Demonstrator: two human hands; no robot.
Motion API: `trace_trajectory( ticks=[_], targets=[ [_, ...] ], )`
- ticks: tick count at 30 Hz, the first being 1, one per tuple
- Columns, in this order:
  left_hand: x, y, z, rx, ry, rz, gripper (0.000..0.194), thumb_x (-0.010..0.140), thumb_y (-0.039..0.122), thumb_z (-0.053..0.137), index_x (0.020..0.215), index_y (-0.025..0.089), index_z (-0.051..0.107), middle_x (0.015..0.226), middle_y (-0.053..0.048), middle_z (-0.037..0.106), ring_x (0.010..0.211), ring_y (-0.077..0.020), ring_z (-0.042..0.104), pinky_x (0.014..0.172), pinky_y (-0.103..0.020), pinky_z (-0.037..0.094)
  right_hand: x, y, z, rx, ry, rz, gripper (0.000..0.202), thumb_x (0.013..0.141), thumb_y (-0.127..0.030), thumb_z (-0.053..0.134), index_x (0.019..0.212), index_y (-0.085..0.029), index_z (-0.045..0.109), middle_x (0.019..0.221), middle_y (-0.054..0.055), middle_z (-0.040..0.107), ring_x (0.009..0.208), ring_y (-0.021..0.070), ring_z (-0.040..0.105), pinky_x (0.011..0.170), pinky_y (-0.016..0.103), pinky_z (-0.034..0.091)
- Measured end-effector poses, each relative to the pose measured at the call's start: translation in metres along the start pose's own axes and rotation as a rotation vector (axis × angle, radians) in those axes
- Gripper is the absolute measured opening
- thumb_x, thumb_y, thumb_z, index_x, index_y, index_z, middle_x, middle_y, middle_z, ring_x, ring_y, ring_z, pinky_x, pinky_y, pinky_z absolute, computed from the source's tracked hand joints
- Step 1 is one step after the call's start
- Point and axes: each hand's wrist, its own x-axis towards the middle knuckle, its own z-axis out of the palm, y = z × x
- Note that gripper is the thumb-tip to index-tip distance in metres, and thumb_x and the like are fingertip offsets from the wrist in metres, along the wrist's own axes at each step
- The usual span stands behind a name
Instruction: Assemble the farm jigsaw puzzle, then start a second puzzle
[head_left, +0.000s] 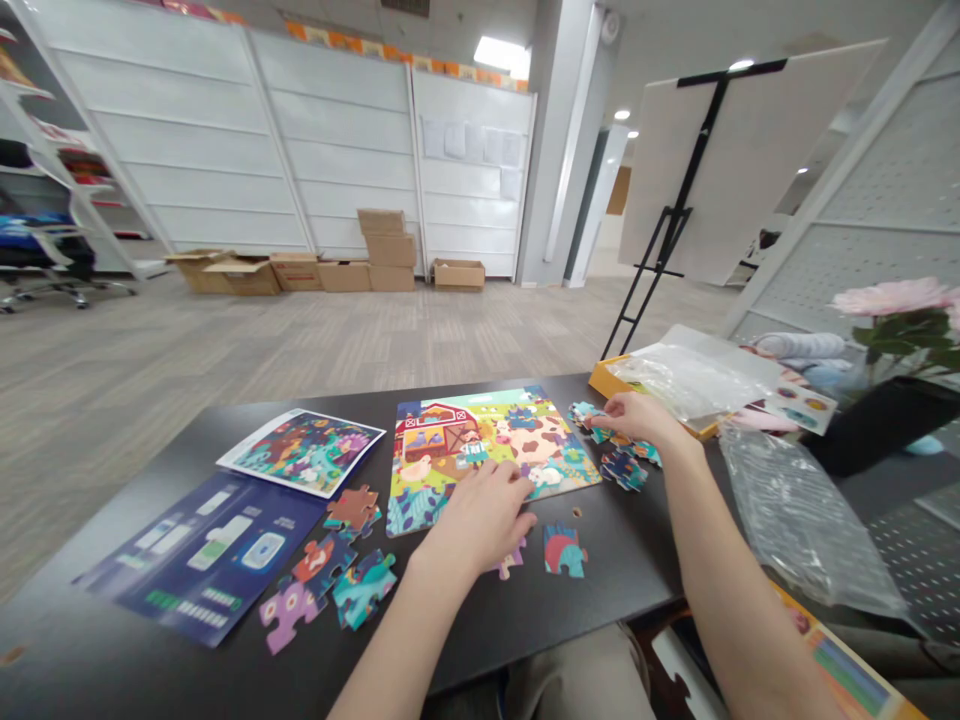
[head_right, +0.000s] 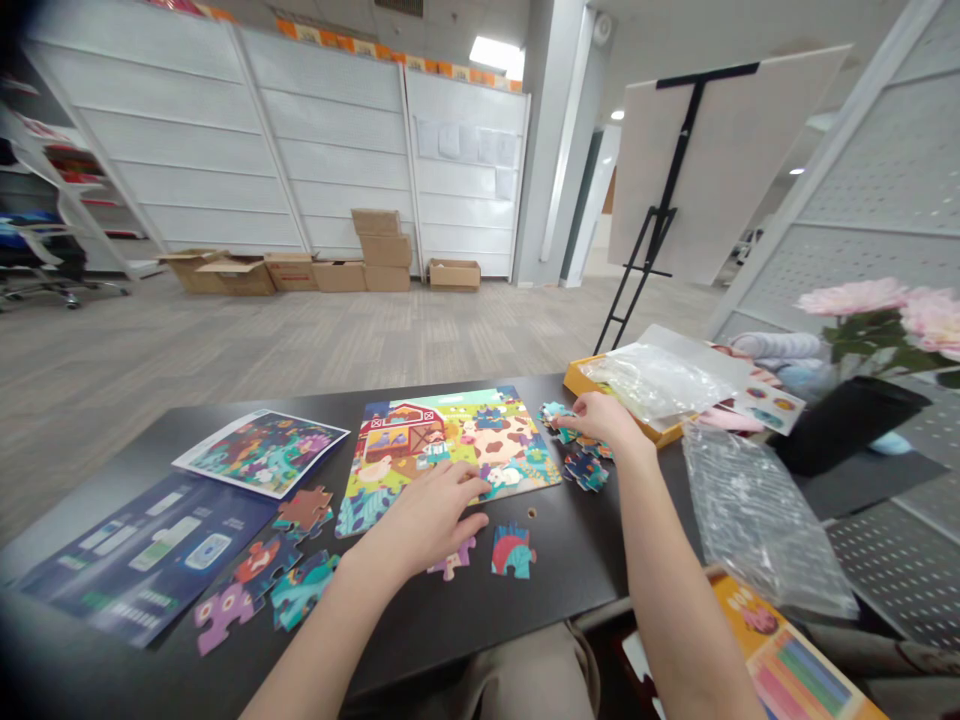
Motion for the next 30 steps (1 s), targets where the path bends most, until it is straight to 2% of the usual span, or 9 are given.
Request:
trace_trajectory(
  ticks=[3,5,8,10,13,16,18,24,30],
  targets=[
    [0.0,0.0,0.0,0.003,-0.003,-0.001,0.025,0.094,0.036,0.061,0.113,0.022,0.067,0.121,-0.01,0.064,0.116,-0.0291,0.058,0.098,-0.044,0.051,0.002,-0.003,0.01,-0.057,0.022,-0.022,0.05,0.064,-0.057,0.08,0.098,-0.021,0.072,0.095,0.009,0.076,0.084,0.0262,0.069,0.067,0.031,0.046],
    [0.0,0.001,-0.001,0.003,-0.009,-0.006,0.026,0.093,0.035,0.061,0.114,0.021,0.067,0.122,-0.01,0.064,0.117,-0.0291,0.058,0.099,-0.044,0.051,0.004,-0.003,0.013,-0.076,0.024,-0.016,0.05,0.061,-0.053,0.083,0.099,-0.022,0.072,0.095,0.007,0.076,0.083,0.0254,0.069,0.066,0.031,0.046],
    [-0.002,0.002,-0.003,-0.001,-0.004,0.0,0.027,0.093,0.034,0.062,0.116,0.02,0.065,0.121,-0.01,0.065,0.115,-0.0287,0.059,0.098,-0.043,0.051,0.004,-0.002,0.012,-0.059,0.032,-0.013,0.044,0.06,-0.052,0.084,0.09,-0.022,0.072,0.091,0.007,0.076,0.081,0.0254,0.069,0.063,0.03,0.045],
    [-0.004,0.0,-0.007,-0.013,0.015,0.004,0.027,0.094,0.033,0.061,0.117,0.021,0.064,0.12,-0.01,0.065,0.116,-0.0282,0.059,0.097,-0.042,0.051,0.003,-0.003,0.006,0.004,0.016,-0.031,0.038,0.064,-0.054,0.08,0.082,-0.021,0.071,0.087,0.008,0.076,0.078,0.0251,0.068,0.062,0.031,0.045],
    [-0.008,-0.006,-0.014,-0.039,0.051,-0.018,0.024,0.096,0.033,0.058,0.117,0.021,0.064,0.118,-0.009,0.066,0.115,-0.0263,0.06,0.097,-0.04,0.051,-0.003,-0.012,-0.004,0.225,-0.047,-0.098,0.037,0.073,-0.056,0.073,0.08,-0.021,0.068,0.083,0.009,0.076,0.075,0.0233,0.067,0.061,0.031,0.047],
    [-0.012,-0.015,-0.021,-0.038,0.077,-0.059,0.022,0.098,0.031,0.056,0.115,0.022,0.066,0.115,-0.008,0.068,0.111,-0.0251,0.062,0.096,-0.039,0.051,-0.011,-0.03,-0.008,0.492,-0.082,-0.202,0.043,0.077,-0.06,0.069,0.093,-0.02,0.066,0.087,0.008,0.076,0.074,0.0213,0.066,0.061,0.029,0.047],
    [-0.014,-0.02,-0.023,-0.013,0.077,-0.087,0.022,0.098,0.031,0.054,0.113,0.021,0.067,0.114,-0.008,0.068,0.112,-0.0259,0.062,0.096,-0.039,0.051,-0.014,-0.045,-0.005,0.586,-0.118,-0.262,0.046,0.077,-0.061,0.068,0.097,-0.02,0.064,0.084,0.007,0.074,0.069,0.0186,0.063,0.058,0.028,0.044],
    [-0.014,-0.021,-0.023,0.005,0.052,-0.089,0.02,0.098,0.03,0.055,0.108,0.019,0.068,0.111,-0.009,0.07,0.109,-0.0272,0.064,0.093,-0.04,0.052,-0.016,-0.069,0.016,0.593,-0.356,-0.347,0.05,0.072,-0.063,0.072,0.089,-0.016,0.065,0.064,-0.001,0.064,0.055,0.0122,0.051,0.053,0.025,0.033],
    [-0.01,-0.011,-0.016,-0.015,0.039,-0.03,0.026,0.096,0.028,0.057,0.119,0.023,0.065,0.118,-0.008,0.068,0.11,-0.0265,0.064,0.095,-0.04,0.052,-0.013,-0.066,0.022,0.576,-0.422,-0.301,0.048,0.069,-0.059,0.076,0.087,-0.017,0.066,0.057,-0.004,0.059,0.052,0.0111,0.048,0.05,0.024,0.032]
  ],
)
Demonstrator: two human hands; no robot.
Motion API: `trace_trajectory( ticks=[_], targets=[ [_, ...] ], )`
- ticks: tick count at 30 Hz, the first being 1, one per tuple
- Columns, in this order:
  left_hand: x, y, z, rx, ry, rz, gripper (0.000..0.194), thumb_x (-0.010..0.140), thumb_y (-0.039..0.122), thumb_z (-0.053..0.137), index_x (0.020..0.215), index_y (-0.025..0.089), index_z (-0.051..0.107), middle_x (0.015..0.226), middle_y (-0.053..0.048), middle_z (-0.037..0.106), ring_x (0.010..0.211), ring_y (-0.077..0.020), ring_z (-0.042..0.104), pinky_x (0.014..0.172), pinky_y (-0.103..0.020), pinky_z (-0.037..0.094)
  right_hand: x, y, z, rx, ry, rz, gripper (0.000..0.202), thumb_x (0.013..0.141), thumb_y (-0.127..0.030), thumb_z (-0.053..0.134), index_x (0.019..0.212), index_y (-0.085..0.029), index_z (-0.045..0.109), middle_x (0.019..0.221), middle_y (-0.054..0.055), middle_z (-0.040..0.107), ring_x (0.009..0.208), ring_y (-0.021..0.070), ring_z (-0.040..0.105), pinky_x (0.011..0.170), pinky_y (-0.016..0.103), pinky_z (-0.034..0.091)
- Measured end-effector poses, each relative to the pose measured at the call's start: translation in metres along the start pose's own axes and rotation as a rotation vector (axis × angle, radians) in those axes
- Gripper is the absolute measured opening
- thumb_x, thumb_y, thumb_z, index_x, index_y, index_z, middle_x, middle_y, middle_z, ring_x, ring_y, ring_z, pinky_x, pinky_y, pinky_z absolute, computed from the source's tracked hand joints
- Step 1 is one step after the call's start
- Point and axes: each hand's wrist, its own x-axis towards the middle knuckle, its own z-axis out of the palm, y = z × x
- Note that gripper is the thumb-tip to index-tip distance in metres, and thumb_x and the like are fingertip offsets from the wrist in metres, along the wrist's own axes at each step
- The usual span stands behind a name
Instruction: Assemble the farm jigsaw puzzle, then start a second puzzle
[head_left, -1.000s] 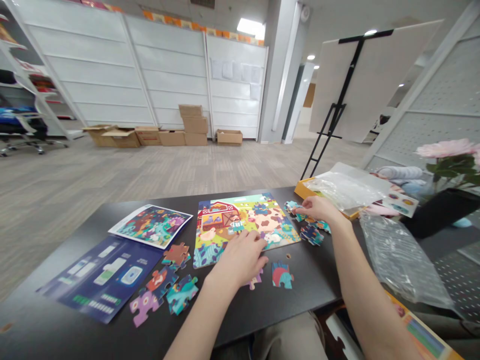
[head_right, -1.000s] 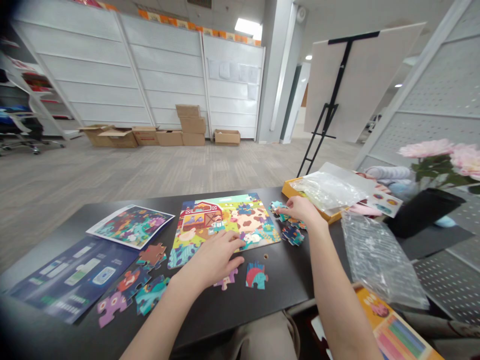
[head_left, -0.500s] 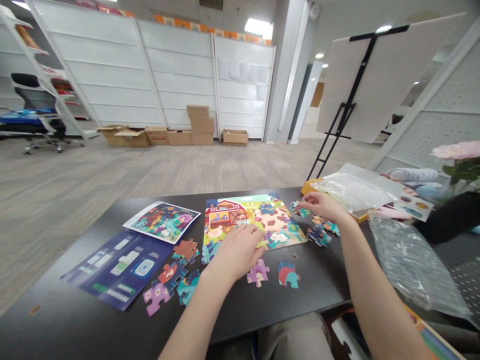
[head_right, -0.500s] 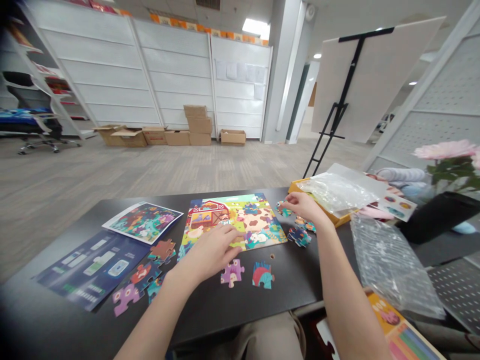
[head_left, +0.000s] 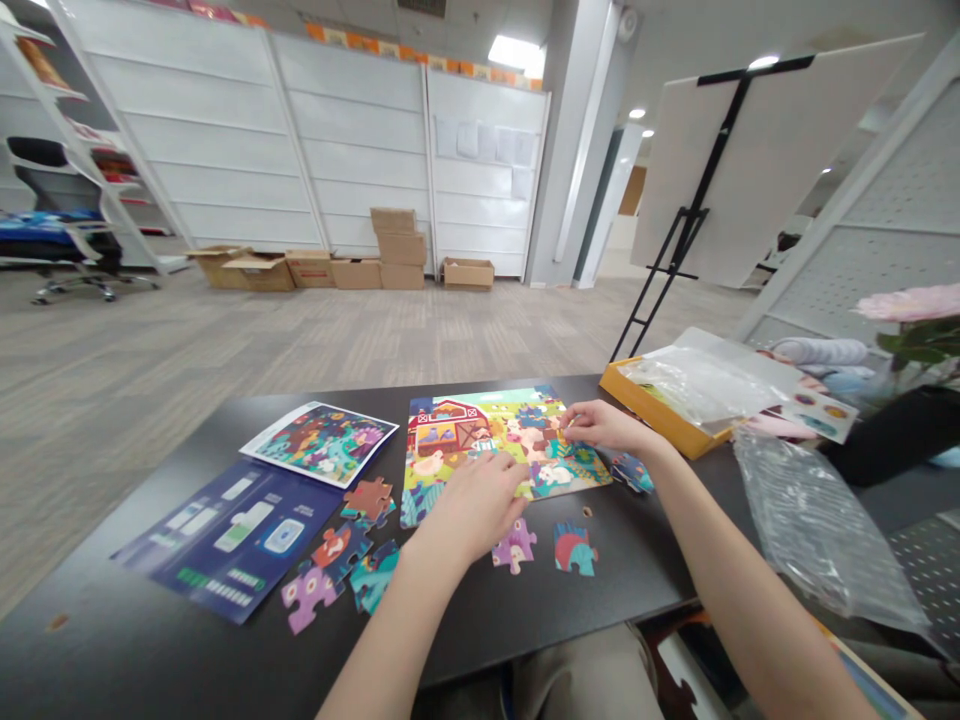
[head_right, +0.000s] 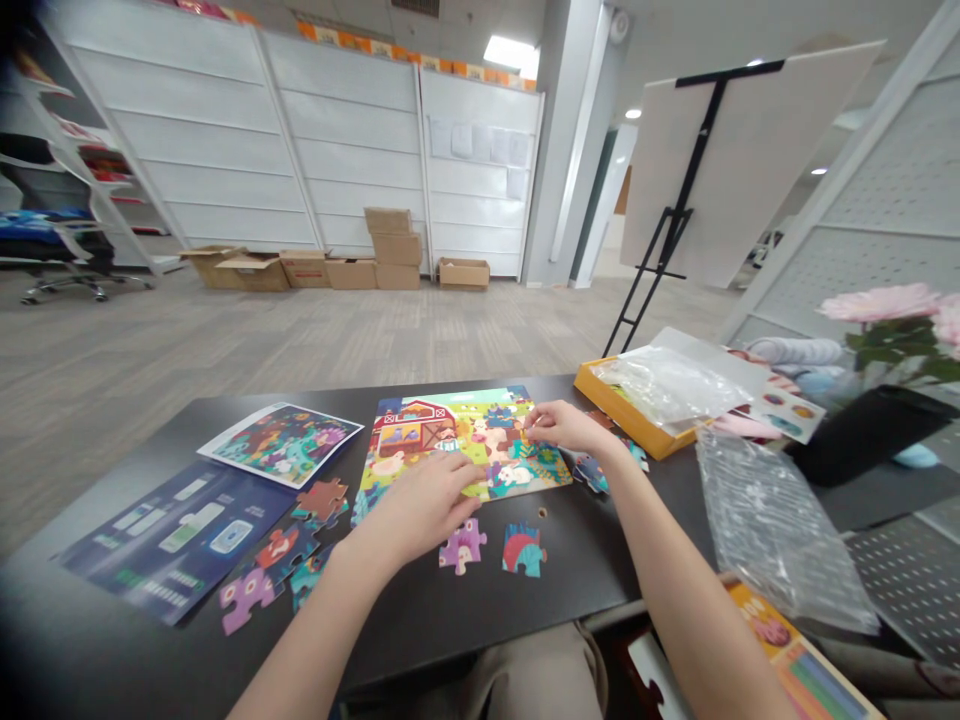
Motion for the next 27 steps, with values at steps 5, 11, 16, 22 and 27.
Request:
trace_trajectory(
  ticks=[5,11,16,22,27],
  targets=[
    [0.002,0.007,0.01,0.0,-0.017,0.056,0.028,0.092,0.03,0.063,0.119,0.023,0.066,0.127,-0.008,0.067,0.119,-0.0287,0.058,0.102,-0.044,0.049,0.002,0.006,-0.001,0.038,-0.009,-0.005,0.045,0.067,-0.055,0.08,0.088,-0.017,0.068,0.069,0.001,0.07,0.065,0.0158,0.062,0.061,0.026,0.046],
    [0.003,0.007,0.015,0.004,-0.027,0.07,0.027,0.091,0.032,0.065,0.115,0.022,0.069,0.128,-0.008,0.068,0.119,-0.0298,0.058,0.102,-0.046,0.05,0.003,0.006,0.0,0.12,-0.015,-0.011,0.047,0.063,-0.055,0.084,0.085,-0.017,0.067,0.077,0.003,0.074,0.073,0.0176,0.067,0.069,0.029,0.05],
    [0.003,0.006,0.016,0.001,-0.018,0.072,0.026,0.091,0.033,0.066,0.114,0.022,0.069,0.126,-0.007,0.068,0.117,-0.0292,0.059,0.101,-0.044,0.05,0.002,0.0,0.001,0.154,0.008,-0.001,0.049,0.063,-0.056,0.084,0.087,-0.017,0.067,0.077,0.003,0.073,0.071,0.0172,0.067,0.066,0.028,0.05],
    [0.001,0.006,0.012,-0.001,0.007,0.056,0.025,0.093,0.032,0.063,0.115,0.021,0.067,0.123,-0.008,0.068,0.117,-0.0283,0.06,0.1,-0.042,0.051,0.0,-0.006,0.003,0.172,0.033,-0.035,0.049,0.065,-0.057,0.083,0.087,-0.016,0.067,0.074,0.002,0.072,0.069,0.0163,0.066,0.064,0.027,0.049],
    [-0.004,0.002,0.001,0.006,0.074,0.0,0.022,0.097,0.03,0.057,0.114,0.022,0.066,0.116,-0.007,0.069,0.108,-0.0253,0.064,0.094,-0.04,0.053,-0.002,-0.013,0.011,0.217,0.01,-0.114,0.044,0.07,-0.053,0.083,0.087,-0.016,0.067,0.075,0.002,0.071,0.067,0.0153,0.066,0.062,0.026,0.048]
  ],
)
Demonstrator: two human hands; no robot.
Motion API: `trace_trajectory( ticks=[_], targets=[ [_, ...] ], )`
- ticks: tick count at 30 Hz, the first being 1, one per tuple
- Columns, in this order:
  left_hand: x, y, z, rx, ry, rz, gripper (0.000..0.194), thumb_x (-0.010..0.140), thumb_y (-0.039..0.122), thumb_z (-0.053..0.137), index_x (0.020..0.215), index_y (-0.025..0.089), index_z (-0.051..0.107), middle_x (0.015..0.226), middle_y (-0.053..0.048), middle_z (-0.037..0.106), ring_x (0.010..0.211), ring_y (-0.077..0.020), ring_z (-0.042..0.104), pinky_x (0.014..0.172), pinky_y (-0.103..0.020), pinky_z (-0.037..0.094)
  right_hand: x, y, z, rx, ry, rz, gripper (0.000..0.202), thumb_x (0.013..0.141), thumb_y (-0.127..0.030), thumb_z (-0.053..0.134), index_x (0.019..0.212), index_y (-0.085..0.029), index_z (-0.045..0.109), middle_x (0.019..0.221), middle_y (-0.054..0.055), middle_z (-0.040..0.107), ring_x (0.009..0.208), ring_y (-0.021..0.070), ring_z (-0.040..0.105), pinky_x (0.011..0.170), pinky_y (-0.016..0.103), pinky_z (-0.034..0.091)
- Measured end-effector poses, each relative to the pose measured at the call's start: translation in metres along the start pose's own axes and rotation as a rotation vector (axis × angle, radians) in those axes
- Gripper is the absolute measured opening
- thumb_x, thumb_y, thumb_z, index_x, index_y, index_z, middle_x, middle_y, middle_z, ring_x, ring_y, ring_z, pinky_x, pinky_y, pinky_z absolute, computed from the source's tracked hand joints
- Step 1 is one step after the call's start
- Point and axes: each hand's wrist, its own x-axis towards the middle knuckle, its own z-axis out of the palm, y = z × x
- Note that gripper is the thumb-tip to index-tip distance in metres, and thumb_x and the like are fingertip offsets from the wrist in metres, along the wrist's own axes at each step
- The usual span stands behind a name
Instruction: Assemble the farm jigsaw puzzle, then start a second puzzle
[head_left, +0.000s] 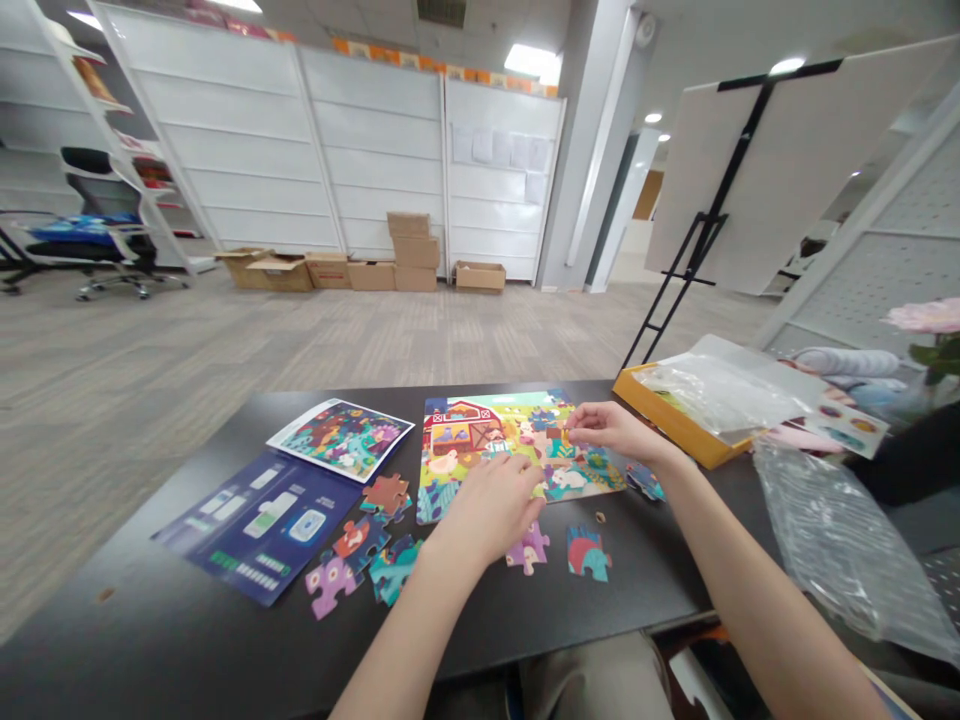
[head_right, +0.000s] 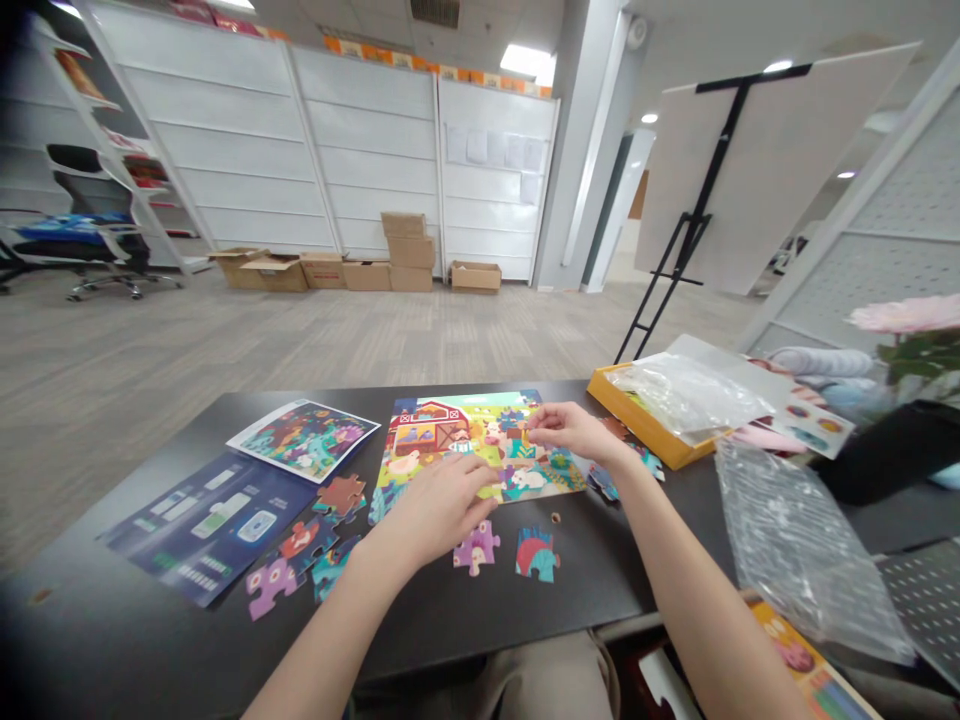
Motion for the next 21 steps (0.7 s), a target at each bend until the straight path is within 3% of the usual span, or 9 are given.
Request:
trace_trajectory(
  ticks=[9,16,21],
  targets=[
    [-0.011,-0.014,-0.011,0.063,0.071,-0.076,0.019,0.097,0.032,0.057,0.109,0.021,0.066,0.109,-0.007,0.072,0.109,-0.0269,0.065,0.089,-0.039,0.055,-0.001,-0.001,0.015,0.009,-0.084,-0.051,0.036,0.078,-0.048,0.08,0.091,-0.018,0.067,0.072,0.0,0.069,0.062,0.0137,0.063,0.056,0.025,0.051],
    [-0.02,-0.026,-0.009,-0.072,0.13,-0.203,0.045,0.097,0.038,0.056,0.139,0.024,0.049,0.124,-0.008,0.071,0.112,-0.0249,0.068,0.092,-0.036,0.054,0.002,-0.033,0.035,0.018,-0.016,-0.132,0.038,0.074,-0.049,0.083,0.088,-0.016,0.068,0.07,0.001,0.069,0.06,0.0124,0.062,0.054,0.023,0.047],
    [-0.023,-0.033,-0.02,-0.157,0.116,-0.282,0.052,0.097,0.029,0.054,0.147,0.027,0.039,0.119,-0.004,0.074,0.107,-0.0224,0.071,0.087,-0.032,0.054,0.017,-0.056,0.055,0.008,-0.088,-0.134,0.04,0.074,-0.05,0.082,0.091,-0.017,0.068,0.068,0.0,0.068,0.055,0.0112,0.059,0.049,0.023,0.046]
  ],
)
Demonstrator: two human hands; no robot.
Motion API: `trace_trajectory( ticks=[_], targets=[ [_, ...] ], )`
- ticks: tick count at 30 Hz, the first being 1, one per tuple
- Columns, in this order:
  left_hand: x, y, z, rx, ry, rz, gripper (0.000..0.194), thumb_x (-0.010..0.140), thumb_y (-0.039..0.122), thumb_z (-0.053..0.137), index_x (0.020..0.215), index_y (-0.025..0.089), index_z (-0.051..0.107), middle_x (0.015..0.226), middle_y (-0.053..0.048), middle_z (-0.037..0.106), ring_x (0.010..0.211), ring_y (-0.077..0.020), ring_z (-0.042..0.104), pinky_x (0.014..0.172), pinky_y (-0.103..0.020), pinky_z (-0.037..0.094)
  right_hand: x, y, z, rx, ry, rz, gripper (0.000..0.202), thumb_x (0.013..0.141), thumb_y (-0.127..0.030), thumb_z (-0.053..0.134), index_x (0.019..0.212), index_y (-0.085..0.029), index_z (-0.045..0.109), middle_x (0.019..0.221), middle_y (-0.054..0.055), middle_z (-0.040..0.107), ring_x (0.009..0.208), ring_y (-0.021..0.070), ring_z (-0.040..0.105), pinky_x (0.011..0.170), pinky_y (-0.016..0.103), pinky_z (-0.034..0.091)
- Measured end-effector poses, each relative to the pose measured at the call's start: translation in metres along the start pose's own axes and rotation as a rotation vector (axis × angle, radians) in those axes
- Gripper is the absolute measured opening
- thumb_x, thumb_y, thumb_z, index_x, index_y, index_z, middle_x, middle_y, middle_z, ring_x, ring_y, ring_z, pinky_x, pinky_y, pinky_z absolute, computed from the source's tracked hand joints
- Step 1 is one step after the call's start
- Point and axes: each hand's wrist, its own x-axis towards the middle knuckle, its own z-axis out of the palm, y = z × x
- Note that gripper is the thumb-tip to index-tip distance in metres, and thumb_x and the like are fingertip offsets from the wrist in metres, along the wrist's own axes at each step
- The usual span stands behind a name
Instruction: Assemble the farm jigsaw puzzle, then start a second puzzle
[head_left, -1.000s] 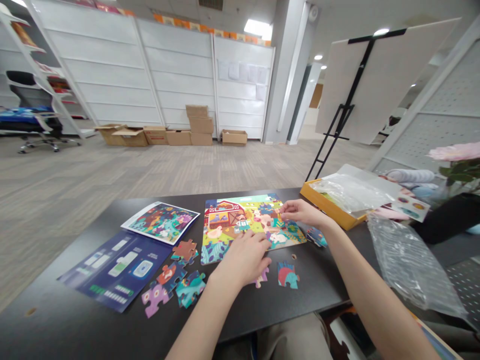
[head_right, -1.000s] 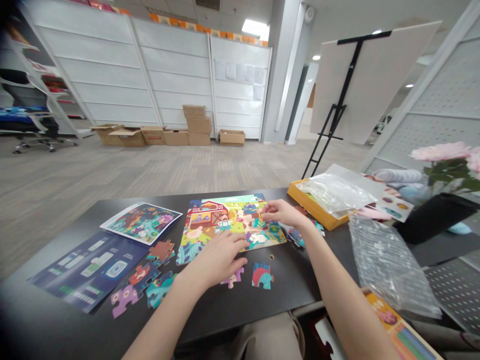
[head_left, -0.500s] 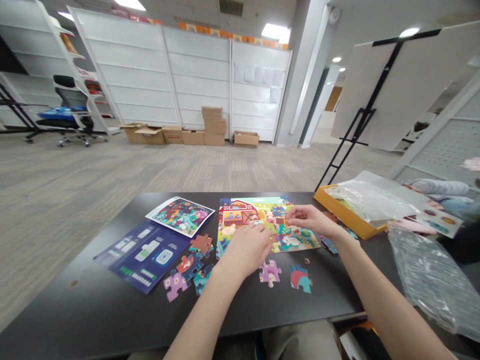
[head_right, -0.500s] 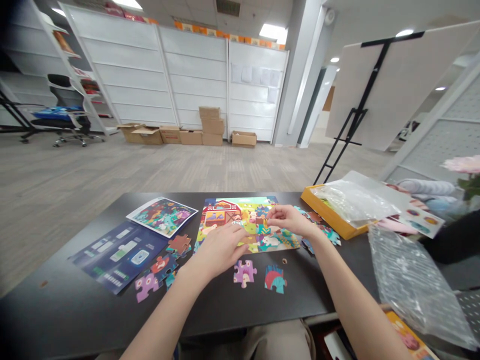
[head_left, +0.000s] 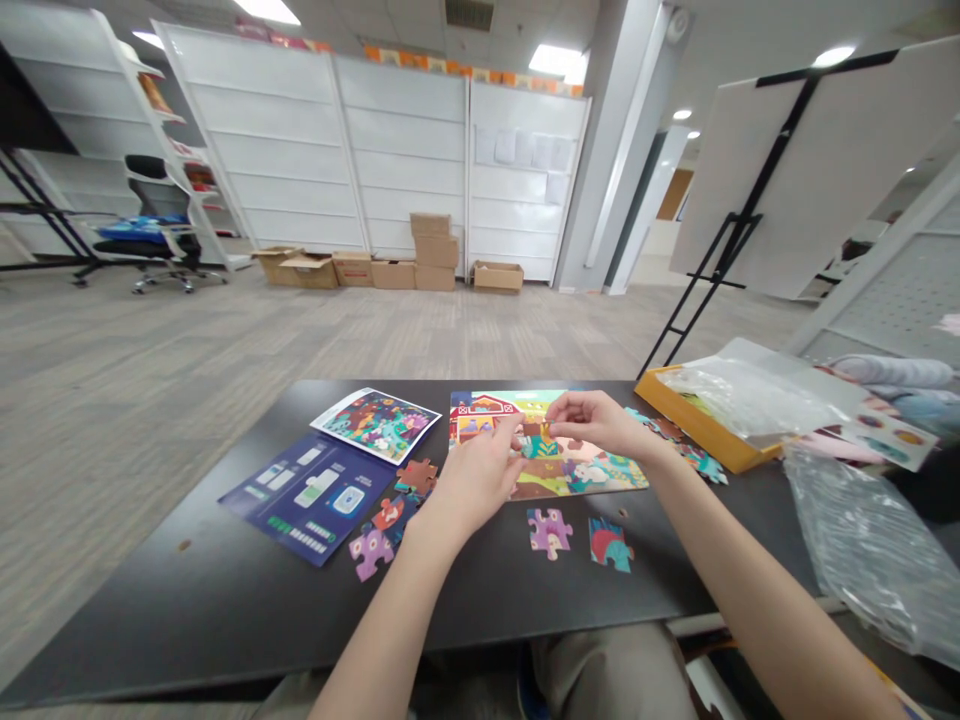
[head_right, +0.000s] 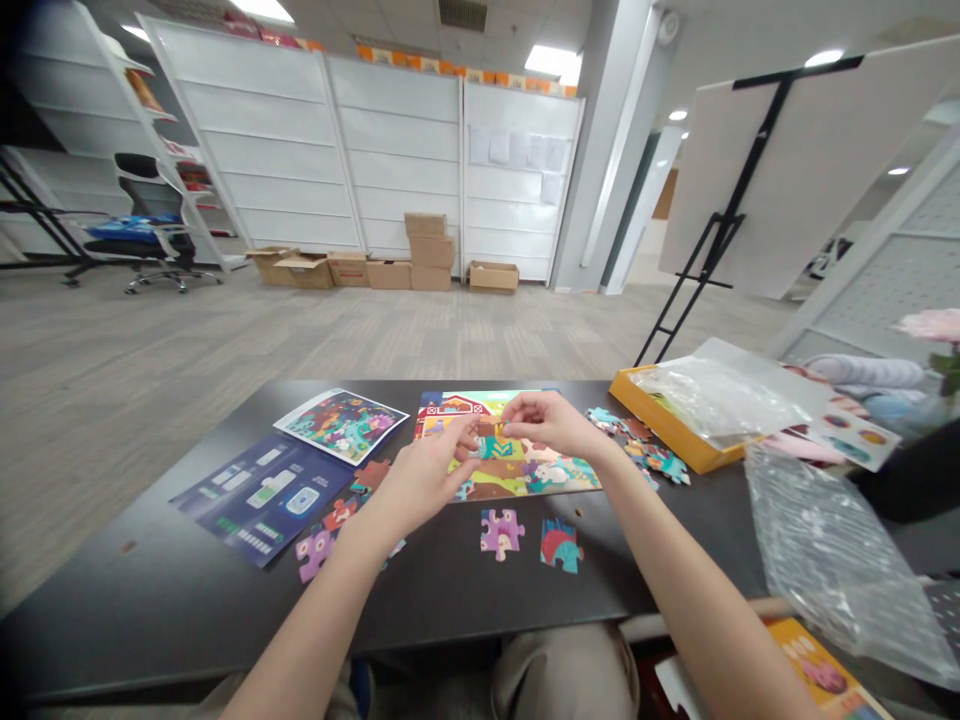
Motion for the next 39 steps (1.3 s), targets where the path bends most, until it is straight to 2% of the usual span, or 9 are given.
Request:
trace_trajectory(
  ticks=[2,6,10,13,18,22,26,33,39],
  targets=[
    [-0.002,-0.004,-0.007,0.036,-0.005,-0.004,0.051,0.097,0.027,0.054,0.146,0.029,0.041,0.121,-0.005,0.073,0.11,-0.023,0.07,0.089,-0.033,0.054,0.005,0.002,0.004,0.007,-0.002,0.007,0.041,0.074,-0.051,0.082,0.092,-0.017,0.068,0.07,0.0,0.068,0.055,0.0111,0.059,0.048,0.022,0.044],
    [-0.006,-0.015,-0.015,0.095,-0.041,0.018,0.048,0.094,0.032,0.06,0.14,0.026,0.052,0.131,-0.008,0.068,0.118,-0.0261,0.066,0.096,-0.037,0.052,0.006,0.018,0.005,-0.013,-0.053,0.023,0.039,0.069,-0.047,0.085,0.085,-0.016,0.067,0.075,0.002,0.071,0.064,0.0127,0.064,0.056,0.023,0.048],
    [-0.007,-0.021,-0.009,0.111,-0.105,0.082,0.04,0.09,0.036,0.066,0.127,0.021,0.063,0.13,-0.01,0.068,0.124,-0.0293,0.06,0.104,-0.041,0.048,-0.002,0.027,-0.002,-0.059,-0.163,0.147,0.039,0.068,-0.047,0.084,0.083,-0.016,0.066,0.069,0.0,0.07,0.058,0.0117,0.061,0.052,0.022,0.044],
    [-0.008,-0.019,-0.005,0.117,-0.146,0.129,0.043,0.086,0.04,0.072,0.124,0.022,0.066,0.124,-0.009,0.069,0.12,-0.0299,0.061,0.102,-0.042,0.048,-0.007,0.025,-0.008,-0.075,-0.21,0.216,0.04,0.068,-0.048,0.084,0.083,-0.016,0.066,0.069,0.001,0.071,0.058,0.0129,0.062,0.052,0.022,0.044],
    [-0.008,-0.021,-0.006,0.13,-0.188,0.142,0.047,0.08,0.042,0.077,0.123,0.025,0.066,0.121,-0.008,0.069,0.118,-0.0298,0.06,0.101,-0.041,0.048,-0.007,0.022,-0.004,-0.017,-0.164,0.205,0.041,0.067,-0.048,0.084,0.086,-0.017,0.066,0.07,0.001,0.072,0.058,0.0125,0.062,0.052,0.022,0.043],
    [-0.007,-0.026,-0.006,0.158,-0.196,0.103,0.05,0.08,0.041,0.077,0.125,0.024,0.065,0.12,-0.009,0.069,0.117,-0.0306,0.06,0.1,-0.043,0.049,-0.003,0.023,0.017,0.005,-0.165,0.194,0.037,0.067,-0.044,0.083,0.083,-0.016,0.066,0.068,0.002,0.072,0.059,0.0135,0.063,0.052,0.022,0.043],
    [-0.008,-0.022,-0.004,0.181,-0.226,0.079,0.044,0.084,0.035,0.074,0.126,0.028,0.064,0.125,-0.007,0.068,0.12,-0.0294,0.061,0.099,-0.041,0.05,0.001,0.027,0.034,-0.041,-0.153,0.216,0.03,0.068,-0.039,0.081,0.082,-0.017,0.067,0.065,0.001,0.072,0.055,0.0134,0.062,0.049,0.022,0.041],
    [-0.01,-0.02,-0.001,0.173,-0.224,0.078,0.038,0.088,0.034,0.069,0.126,0.03,0.064,0.125,-0.006,0.068,0.121,-0.0285,0.061,0.095,-0.04,0.053,0.002,0.036,0.04,-0.139,-0.109,0.163,0.024,0.072,-0.039,0.079,0.081,-0.017,0.071,0.073,0.005,0.077,0.065,0.0176,0.07,0.053,0.023,0.049],
    [-0.01,-0.017,0.003,0.207,-0.203,0.092,0.04,0.09,0.04,0.067,0.127,0.026,0.063,0.126,-0.009,0.067,0.124,-0.0301,0.058,0.099,-0.042,0.052,-0.001,0.028,0.045,-0.223,-0.068,0.14,0.015,0.073,-0.032,0.077,0.077,-0.018,0.072,0.073,0.004,0.077,0.065,0.0178,0.071,0.054,0.023,0.048]
  ],
)
